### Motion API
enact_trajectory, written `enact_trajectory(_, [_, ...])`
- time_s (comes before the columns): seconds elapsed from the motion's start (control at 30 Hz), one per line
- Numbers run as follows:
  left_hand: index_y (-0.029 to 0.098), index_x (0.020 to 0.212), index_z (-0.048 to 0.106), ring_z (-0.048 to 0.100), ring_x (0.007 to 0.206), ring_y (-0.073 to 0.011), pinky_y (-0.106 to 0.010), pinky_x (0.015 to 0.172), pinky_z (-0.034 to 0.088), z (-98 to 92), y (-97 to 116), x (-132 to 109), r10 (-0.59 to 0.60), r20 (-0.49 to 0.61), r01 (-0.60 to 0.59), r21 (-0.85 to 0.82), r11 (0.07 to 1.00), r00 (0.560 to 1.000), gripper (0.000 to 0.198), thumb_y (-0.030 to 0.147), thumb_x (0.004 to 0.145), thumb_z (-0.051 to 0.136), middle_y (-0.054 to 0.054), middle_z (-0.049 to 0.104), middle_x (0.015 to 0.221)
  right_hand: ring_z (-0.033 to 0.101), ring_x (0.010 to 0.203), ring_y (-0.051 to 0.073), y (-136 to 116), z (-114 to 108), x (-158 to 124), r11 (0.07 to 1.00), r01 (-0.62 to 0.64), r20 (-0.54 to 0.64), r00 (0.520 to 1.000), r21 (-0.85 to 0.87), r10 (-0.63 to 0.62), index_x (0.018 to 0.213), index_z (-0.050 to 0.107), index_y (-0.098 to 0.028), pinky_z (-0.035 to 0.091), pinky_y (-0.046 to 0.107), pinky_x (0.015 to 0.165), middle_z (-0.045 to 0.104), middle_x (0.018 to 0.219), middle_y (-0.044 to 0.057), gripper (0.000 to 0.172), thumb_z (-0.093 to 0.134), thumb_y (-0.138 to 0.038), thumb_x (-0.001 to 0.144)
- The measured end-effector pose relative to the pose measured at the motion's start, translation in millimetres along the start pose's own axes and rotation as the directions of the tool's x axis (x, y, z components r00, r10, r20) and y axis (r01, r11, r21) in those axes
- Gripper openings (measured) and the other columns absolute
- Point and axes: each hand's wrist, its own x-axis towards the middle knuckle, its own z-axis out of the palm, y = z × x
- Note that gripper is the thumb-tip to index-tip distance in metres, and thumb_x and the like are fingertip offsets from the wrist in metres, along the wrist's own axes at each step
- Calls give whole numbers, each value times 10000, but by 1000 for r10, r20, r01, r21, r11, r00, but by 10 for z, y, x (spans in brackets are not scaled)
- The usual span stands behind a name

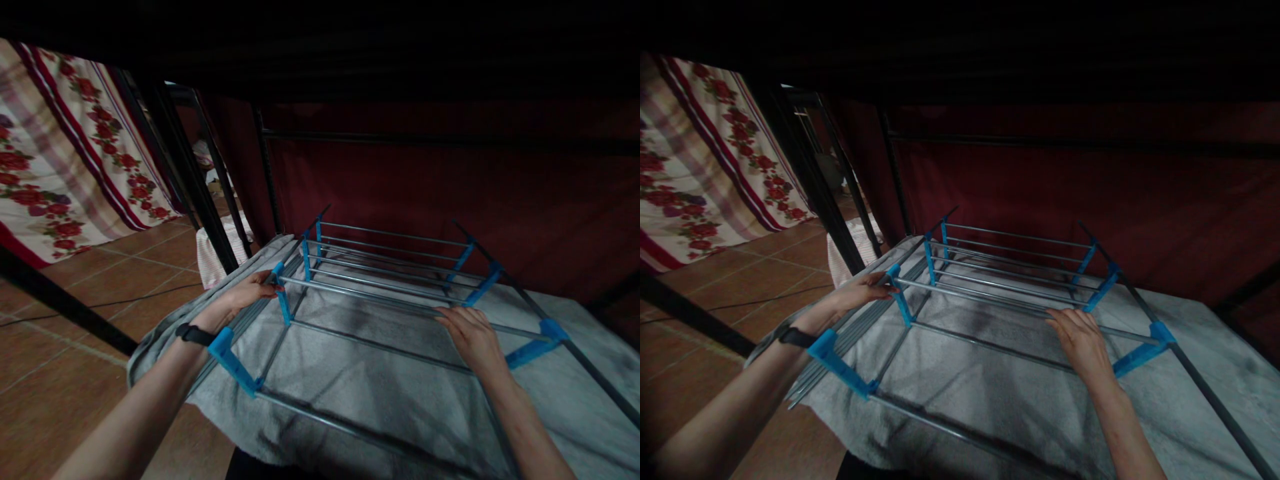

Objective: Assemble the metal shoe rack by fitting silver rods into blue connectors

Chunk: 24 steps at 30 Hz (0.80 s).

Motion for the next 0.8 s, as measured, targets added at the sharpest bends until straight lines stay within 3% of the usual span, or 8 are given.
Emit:
enact_trajectory(0.33, [158,923,623,637,1015,-271,-348,846,490,34,51,-31,-13,-2,13,-20,1000,1000,458,329,542,811,-40,668,901,608,845,218,-37,-40,50,998,12,65,998,-67,-7,1075,667,-189,407,355,796,698,897,55,281,458,-368,1019])
enact_trajectory(0.8, [152,955,652,646,1005,-273,-353,840,502,24,19,-22,-10,-15,10,-25,1000,1000,451,312,559,798,-51,682,911,638,857,209,-19,13,13,1000,4,-53,999,-4,-4,1103,686,-213,425,348,813,719,919,41,247,534,-373,991])
